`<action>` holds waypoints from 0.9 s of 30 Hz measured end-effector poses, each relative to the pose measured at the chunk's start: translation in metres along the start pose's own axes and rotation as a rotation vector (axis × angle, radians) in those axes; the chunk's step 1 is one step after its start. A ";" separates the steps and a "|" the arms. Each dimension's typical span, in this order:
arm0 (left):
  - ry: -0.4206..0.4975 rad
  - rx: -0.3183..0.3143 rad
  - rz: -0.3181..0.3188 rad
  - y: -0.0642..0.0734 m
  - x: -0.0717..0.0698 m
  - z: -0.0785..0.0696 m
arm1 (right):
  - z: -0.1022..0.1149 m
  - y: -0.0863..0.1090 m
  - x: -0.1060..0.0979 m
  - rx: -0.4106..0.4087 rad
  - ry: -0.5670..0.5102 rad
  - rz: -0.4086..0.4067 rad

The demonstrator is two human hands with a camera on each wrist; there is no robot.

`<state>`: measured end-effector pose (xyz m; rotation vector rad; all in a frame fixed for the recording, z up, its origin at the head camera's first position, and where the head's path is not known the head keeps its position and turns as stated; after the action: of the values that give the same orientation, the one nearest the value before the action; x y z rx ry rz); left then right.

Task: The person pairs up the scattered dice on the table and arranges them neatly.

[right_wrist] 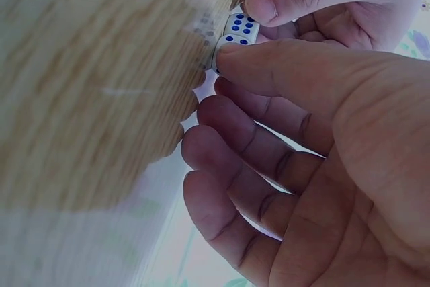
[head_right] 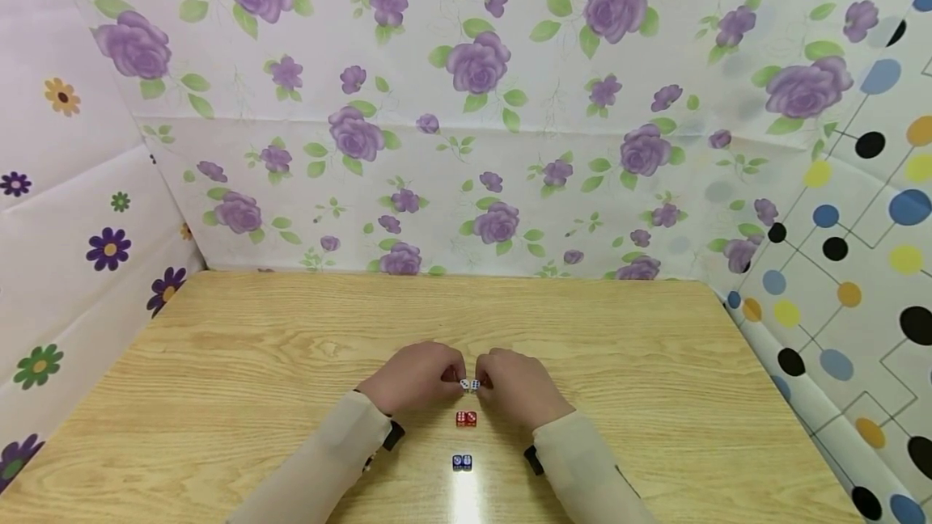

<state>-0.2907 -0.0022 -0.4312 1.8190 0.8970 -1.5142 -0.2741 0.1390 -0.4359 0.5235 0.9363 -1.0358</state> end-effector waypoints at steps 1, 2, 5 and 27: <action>-0.002 0.000 0.000 0.000 0.000 0.000 | 0.000 0.000 0.000 -0.002 0.001 0.000; -0.003 0.001 0.000 0.000 0.001 0.000 | 0.000 0.000 0.001 -0.003 0.002 0.000; -0.003 0.007 -0.003 0.000 0.001 0.000 | 0.000 0.000 0.002 -0.001 0.003 0.001; 0.028 -0.012 0.009 0.000 0.007 0.004 | -0.005 -0.002 0.006 -0.001 -0.036 0.032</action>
<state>-0.2921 -0.0048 -0.4390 1.8376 0.9082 -1.4786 -0.2769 0.1391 -0.4430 0.5153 0.8938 -1.0129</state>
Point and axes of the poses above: each hand's wrist, its own y-axis away from the middle knuckle, its own x-axis out of the palm, z = x × y, the point moved 5 cm from there along -y, towards the middle knuckle, and after that the axes turned 14 degrees about -y, right-handed, at the moved point
